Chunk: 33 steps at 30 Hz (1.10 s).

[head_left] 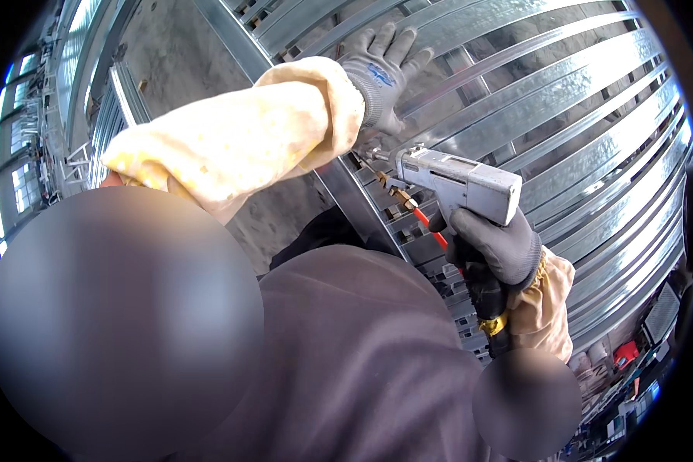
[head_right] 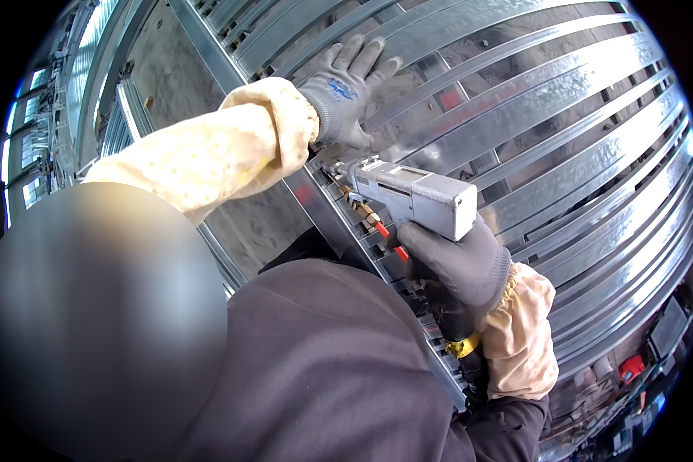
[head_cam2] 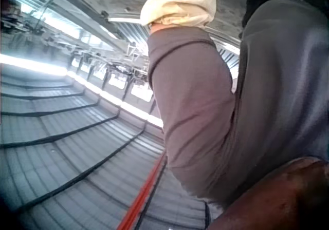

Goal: The person welds a metal frame using a handheld welding gun, moving along seams and joints to create continuous welds. The person repositions the frame and continues welding different sections while wearing protective gloves and sleeves.

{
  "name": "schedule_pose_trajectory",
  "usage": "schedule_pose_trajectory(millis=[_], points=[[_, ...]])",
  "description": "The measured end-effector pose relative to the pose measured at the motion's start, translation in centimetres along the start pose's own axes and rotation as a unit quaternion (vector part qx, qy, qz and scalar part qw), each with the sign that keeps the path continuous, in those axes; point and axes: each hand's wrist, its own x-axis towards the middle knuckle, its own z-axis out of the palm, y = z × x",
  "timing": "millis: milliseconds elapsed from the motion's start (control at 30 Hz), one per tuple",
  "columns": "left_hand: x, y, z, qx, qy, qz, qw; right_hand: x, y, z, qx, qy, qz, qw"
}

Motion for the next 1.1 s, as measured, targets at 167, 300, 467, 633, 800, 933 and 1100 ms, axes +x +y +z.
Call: schedule_pose_trajectory(millis=[167, 300, 467, 633, 800, 933, 1100], points=[[-0.7, 1.0, -0.9, 0.059, -0.029, -0.014, 0.998, -0.2, 2.3, -0.3, -0.007, 0.009, -0.018, 1.0], [-1.0, 0.0, 0.4, 0.018, 0.014, 0.01, 1.0, -0.4, 2.0, -0.7, -0.005, -0.01, 0.012, 1.0], [-0.1, -0.5, 0.8, 0.014, -0.014, 0.013, 1.0, 0.1, 1.7, -1.1, 0.012, -0.008, 0.004, 1.0], [0.0, -1.0, 0.5, -0.018, -0.005, 0.03, 0.999, 1.4, 2.4, -1.3, 0.019, -0.019, -0.034, 0.999], [-0.1, -1.6, 1.0, -0.01, 0.01, 0.035, 0.999, 3.0, 1.0, -1.5, 0.021, -0.068, 0.006, 0.997], [0.0, -1.4, 1.1, 0.006, 0.007, 0.034, 0.999, 3.7, 1.1, -1.3, 0.032, -0.067, -0.014, 0.997], [0.1, -1.5, 1.4, 0.021, 0.004, 0.027, 0.999, 4.1, 1.0, -1.7, 0.006, -0.046, 0.019, 0.999]])
